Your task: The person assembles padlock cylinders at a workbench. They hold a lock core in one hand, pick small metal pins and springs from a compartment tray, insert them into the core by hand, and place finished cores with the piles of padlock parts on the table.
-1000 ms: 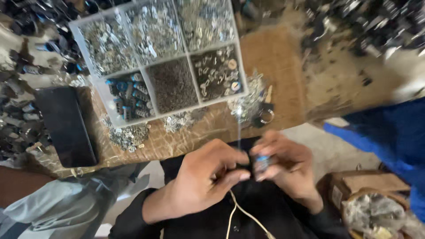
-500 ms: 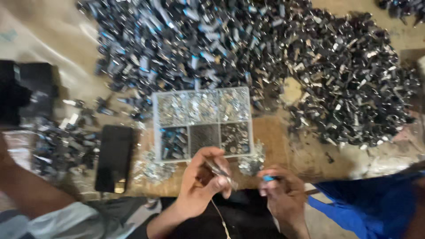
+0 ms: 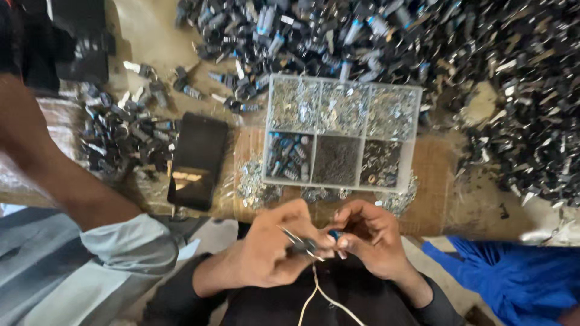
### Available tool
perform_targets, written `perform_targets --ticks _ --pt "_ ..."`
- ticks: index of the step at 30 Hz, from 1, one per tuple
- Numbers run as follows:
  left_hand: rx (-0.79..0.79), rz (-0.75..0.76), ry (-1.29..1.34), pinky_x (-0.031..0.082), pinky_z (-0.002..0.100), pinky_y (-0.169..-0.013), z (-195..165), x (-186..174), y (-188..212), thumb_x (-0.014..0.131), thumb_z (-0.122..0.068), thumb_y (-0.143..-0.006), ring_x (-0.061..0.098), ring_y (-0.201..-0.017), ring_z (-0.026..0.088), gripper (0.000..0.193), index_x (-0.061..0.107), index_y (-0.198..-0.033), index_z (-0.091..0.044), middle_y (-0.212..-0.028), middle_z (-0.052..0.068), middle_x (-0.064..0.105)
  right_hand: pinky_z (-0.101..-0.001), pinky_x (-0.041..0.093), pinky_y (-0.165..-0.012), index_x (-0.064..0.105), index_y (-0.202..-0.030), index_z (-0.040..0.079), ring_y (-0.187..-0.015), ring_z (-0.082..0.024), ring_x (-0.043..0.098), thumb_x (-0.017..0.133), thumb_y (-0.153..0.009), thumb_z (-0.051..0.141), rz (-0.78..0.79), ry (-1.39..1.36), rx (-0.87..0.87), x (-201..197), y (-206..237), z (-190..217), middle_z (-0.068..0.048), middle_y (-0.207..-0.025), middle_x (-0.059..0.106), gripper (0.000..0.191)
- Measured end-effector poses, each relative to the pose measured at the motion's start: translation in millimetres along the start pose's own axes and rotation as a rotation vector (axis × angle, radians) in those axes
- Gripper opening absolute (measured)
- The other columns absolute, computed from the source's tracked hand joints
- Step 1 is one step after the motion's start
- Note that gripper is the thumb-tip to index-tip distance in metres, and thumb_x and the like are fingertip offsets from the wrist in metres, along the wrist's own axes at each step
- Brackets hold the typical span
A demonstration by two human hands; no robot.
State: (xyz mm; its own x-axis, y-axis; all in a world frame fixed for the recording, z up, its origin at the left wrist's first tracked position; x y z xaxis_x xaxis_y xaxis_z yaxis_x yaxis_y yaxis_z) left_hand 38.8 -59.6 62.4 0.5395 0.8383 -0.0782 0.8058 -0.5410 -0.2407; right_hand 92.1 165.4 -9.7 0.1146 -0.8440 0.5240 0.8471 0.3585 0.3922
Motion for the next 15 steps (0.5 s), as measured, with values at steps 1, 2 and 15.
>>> perform_targets --ticks 1,2,15 --pt "-0.045 0.118 0.003 0.048 0.030 -0.065 1 2 1 0.078 0.001 -0.087 0.060 -0.074 0.019 0.024 0.071 -0.109 -0.007 -0.088 0.009 0.061 -0.0291 0.056 -0.069 0.060 -0.111 -0.002 -0.087 -0.015 0.065 0.077 -0.092 0.006 0.010 0.055 0.005 2 4 -1 -0.011 -0.101 0.069 0.027" --pt "-0.080 0.244 0.008 0.048 0.029 -0.062 3 5 2 0.077 0.002 -0.085 0.060 -0.072 0.019 0.026 0.073 -0.108 -0.007 -0.085 0.012 0.057 -0.0287 0.056 -0.076 0.061 -0.111 -0.002 -0.092 -0.015 0.065 0.076 -0.092 0.004 0.016 0.111 0.002 3 8 -2 -0.011 -0.103 0.068 0.024" --pt "0.028 0.319 -0.265 0.054 0.036 -0.069 -31 -26 -53 0.075 -0.003 -0.077 0.069 -0.084 0.025 0.033 0.072 -0.107 -0.014 -0.097 0.004 0.066 -0.0320 0.062 -0.090 0.049 -0.140 -0.001 -0.103 -0.021 0.071 0.084 -0.091 0.007 0.043 0.304 -0.303 22 13 24 -0.016 -0.122 0.067 0.060"
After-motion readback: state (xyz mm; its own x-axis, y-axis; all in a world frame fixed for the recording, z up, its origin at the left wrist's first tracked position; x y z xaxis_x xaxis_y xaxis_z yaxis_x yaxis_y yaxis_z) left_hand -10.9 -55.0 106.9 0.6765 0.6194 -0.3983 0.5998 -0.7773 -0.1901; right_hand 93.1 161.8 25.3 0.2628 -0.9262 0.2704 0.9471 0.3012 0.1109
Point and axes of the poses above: each hand's wrist, its own y-axis away from the middle knuckle, its own x-axis out of the palm, z = x × y, the point moved 3 cm from there along -y, towards the middle knuckle
